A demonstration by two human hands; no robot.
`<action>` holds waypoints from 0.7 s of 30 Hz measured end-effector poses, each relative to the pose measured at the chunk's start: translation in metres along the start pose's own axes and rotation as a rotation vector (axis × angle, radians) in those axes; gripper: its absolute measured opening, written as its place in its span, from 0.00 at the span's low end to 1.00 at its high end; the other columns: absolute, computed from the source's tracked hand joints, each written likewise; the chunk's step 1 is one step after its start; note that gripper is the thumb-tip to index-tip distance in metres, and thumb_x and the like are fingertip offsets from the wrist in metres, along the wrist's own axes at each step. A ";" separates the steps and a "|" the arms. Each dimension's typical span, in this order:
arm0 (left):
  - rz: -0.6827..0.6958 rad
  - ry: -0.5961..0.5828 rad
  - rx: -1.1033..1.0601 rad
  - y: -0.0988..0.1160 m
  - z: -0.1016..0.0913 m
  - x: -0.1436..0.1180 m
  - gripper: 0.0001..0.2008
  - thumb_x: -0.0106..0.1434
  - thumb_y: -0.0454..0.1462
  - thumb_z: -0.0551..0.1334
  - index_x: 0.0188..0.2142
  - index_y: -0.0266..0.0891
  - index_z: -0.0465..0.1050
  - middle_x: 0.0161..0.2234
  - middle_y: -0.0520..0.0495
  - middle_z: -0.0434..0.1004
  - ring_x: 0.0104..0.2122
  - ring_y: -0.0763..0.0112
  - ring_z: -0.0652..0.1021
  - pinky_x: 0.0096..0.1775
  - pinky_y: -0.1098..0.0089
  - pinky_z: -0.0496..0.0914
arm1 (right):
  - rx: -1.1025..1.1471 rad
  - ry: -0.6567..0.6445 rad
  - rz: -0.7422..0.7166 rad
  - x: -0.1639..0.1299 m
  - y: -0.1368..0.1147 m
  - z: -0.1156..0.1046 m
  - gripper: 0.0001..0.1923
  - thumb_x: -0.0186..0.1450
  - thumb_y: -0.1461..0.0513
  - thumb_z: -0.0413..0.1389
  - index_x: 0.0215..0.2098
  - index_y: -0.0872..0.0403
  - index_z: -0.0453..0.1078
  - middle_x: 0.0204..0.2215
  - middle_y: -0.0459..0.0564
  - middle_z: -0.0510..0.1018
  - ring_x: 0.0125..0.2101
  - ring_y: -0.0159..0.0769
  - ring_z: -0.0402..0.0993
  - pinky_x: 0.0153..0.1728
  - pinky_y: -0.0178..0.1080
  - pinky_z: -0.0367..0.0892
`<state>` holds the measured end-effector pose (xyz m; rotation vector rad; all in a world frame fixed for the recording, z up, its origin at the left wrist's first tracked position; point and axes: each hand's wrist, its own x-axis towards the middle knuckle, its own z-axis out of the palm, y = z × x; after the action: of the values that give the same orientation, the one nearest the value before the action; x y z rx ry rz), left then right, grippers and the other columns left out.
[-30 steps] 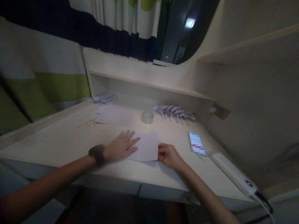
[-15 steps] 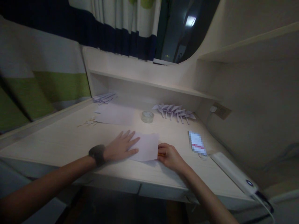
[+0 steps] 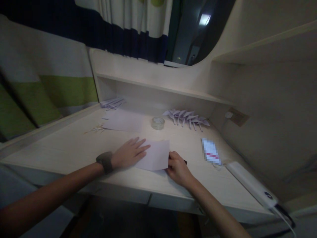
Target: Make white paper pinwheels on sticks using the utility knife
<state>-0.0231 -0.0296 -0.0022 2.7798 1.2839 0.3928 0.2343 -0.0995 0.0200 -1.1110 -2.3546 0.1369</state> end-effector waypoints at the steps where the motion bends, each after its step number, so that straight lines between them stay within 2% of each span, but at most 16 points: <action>1: -0.004 0.002 -0.004 0.000 -0.001 0.000 0.27 0.67 0.54 0.38 0.62 0.56 0.54 0.65 0.52 0.49 0.63 0.51 0.50 0.59 0.48 0.45 | -0.002 -0.001 -0.006 0.000 0.001 0.000 0.10 0.57 0.70 0.54 0.26 0.51 0.75 0.34 0.52 0.74 0.38 0.41 0.70 0.38 0.41 0.67; 6: -0.013 0.007 -0.006 0.003 -0.002 -0.002 0.27 0.67 0.54 0.38 0.62 0.56 0.54 0.65 0.52 0.49 0.63 0.51 0.50 0.59 0.48 0.44 | 0.013 -0.016 -0.019 -0.003 0.006 0.002 0.14 0.56 0.72 0.53 0.29 0.51 0.76 0.38 0.53 0.74 0.40 0.41 0.69 0.39 0.42 0.67; 13: -0.004 0.009 0.013 0.002 0.000 -0.001 0.27 0.67 0.53 0.37 0.63 0.55 0.53 0.65 0.51 0.49 0.63 0.50 0.51 0.59 0.48 0.44 | 0.025 -0.008 -0.035 -0.004 0.008 0.002 0.14 0.57 0.73 0.53 0.29 0.50 0.77 0.36 0.53 0.73 0.40 0.42 0.69 0.40 0.42 0.67; 21: -0.002 0.020 0.017 0.003 -0.002 -0.002 0.28 0.67 0.53 0.38 0.62 0.54 0.54 0.65 0.50 0.50 0.63 0.49 0.51 0.59 0.48 0.45 | 0.088 -0.009 -0.061 -0.008 0.016 0.001 0.17 0.57 0.73 0.52 0.31 0.48 0.78 0.41 0.52 0.74 0.42 0.40 0.69 0.40 0.41 0.68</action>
<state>-0.0226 -0.0335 -0.0002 2.7949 1.3006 0.4124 0.2485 -0.0946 0.0107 -0.9984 -2.3641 0.2216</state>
